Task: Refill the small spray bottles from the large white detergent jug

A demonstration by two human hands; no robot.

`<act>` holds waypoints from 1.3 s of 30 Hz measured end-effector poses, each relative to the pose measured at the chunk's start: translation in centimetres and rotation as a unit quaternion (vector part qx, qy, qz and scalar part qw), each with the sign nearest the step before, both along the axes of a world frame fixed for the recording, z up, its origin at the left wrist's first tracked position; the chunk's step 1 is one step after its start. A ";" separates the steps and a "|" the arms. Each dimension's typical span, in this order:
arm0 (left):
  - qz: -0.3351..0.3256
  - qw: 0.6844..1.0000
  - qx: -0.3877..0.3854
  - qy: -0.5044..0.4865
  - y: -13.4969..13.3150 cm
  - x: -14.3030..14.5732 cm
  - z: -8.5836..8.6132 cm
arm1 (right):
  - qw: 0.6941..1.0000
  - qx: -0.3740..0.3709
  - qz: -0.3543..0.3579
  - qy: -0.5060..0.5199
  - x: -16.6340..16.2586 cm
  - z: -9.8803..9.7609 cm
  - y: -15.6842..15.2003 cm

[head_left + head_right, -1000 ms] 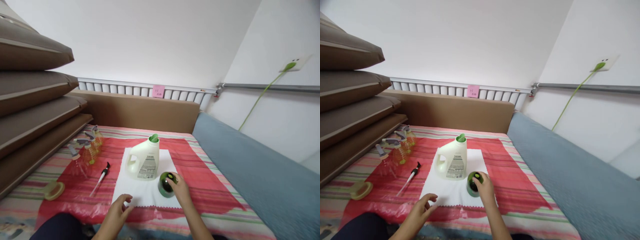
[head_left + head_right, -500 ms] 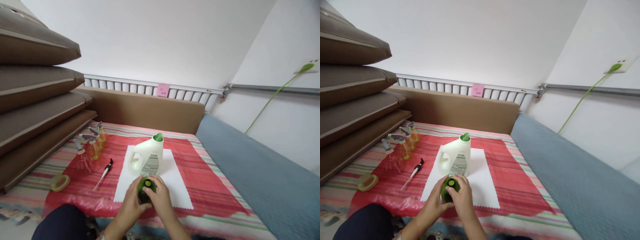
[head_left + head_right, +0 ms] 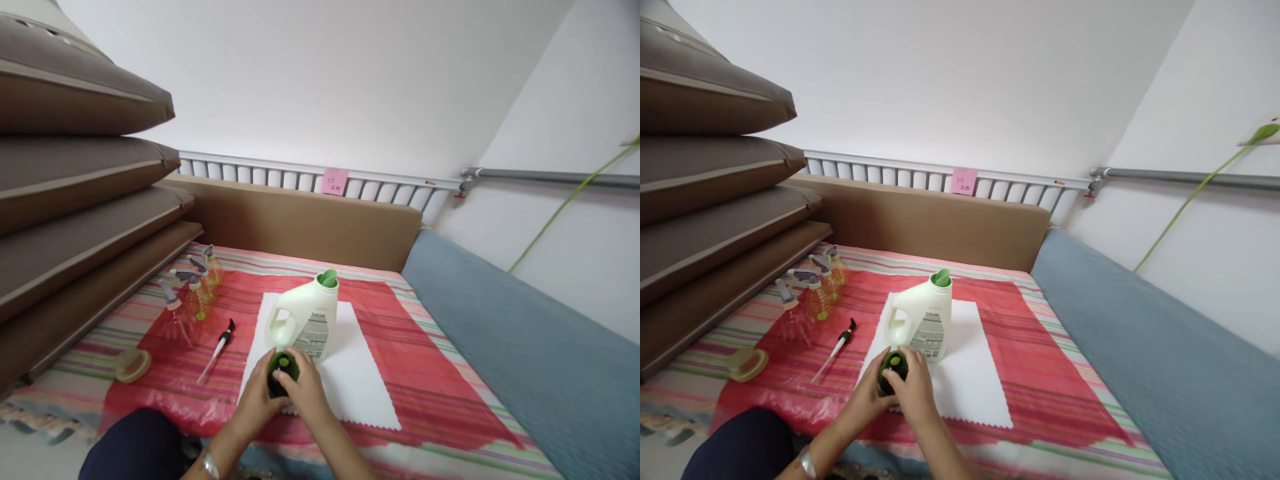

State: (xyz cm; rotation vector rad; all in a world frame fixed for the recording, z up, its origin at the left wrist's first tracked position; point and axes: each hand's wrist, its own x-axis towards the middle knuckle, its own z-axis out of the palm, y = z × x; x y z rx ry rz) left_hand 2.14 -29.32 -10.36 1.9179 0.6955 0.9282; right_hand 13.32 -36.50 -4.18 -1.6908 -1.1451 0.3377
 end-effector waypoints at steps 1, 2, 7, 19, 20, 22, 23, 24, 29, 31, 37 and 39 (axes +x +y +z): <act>0.001 1.000 -0.002 0.003 0.0 -0.1 -0.1 | 1.000 0.003 0.001 0.005 0.2 0.1 -0.4; 0.002 1.000 -0.003 0.006 -0.1 -0.2 -0.1 | 1.000 0.008 0.001 0.013 0.4 0.2 -0.9; 0.017 0.999 -0.030 0.013 -0.6 -2.2 1.9 | 0.992 0.023 -0.022 0.123 2.2 2.1 -4.8; 0.190 0.940 -0.277 0.056 4.3 -6.5 10.3 | 0.903 -0.036 -0.134 0.407 10.4 1.5 -7.1; 0.189 0.938 -0.282 0.075 4.4 -6.4 9.7 | 0.901 -0.047 -0.136 0.410 10.5 0.9 -7.2; 0.183 0.935 -0.287 0.100 4.2 -6.3 8.7 | 0.899 -0.059 -0.139 0.412 10.4 0.3 -7.4; 0.180 0.936 -0.283 0.106 4.1 -6.3 8.5 | 0.898 -0.060 -0.140 0.412 10.4 0.2 -7.6; 0.175 0.939 -0.275 0.110 4.0 -6.3 8.3 | 0.899 -0.057 -0.142 0.410 10.4 0.4 -7.7; 0.146 0.948 -0.256 0.119 4.1 -6.8 8.6 | 0.910 -0.035 -0.149 0.386 10.4 2.0 -8.0; 0.133 0.950 -0.256 0.116 4.1 -7.0 8.7 | 0.912 -0.031 -0.152 0.380 10.1 2.5 -8.0; 0.133 0.954 -0.243 0.113 4.0 -7.8 9.2 | 0.918 -0.014 -0.154 0.365 9.6 3.2 -8.0; 0.143 0.955 -0.242 0.096 3.8 -7.8 9.4 | 0.920 -0.010 -0.152 0.361 9.6 3.4 -7.9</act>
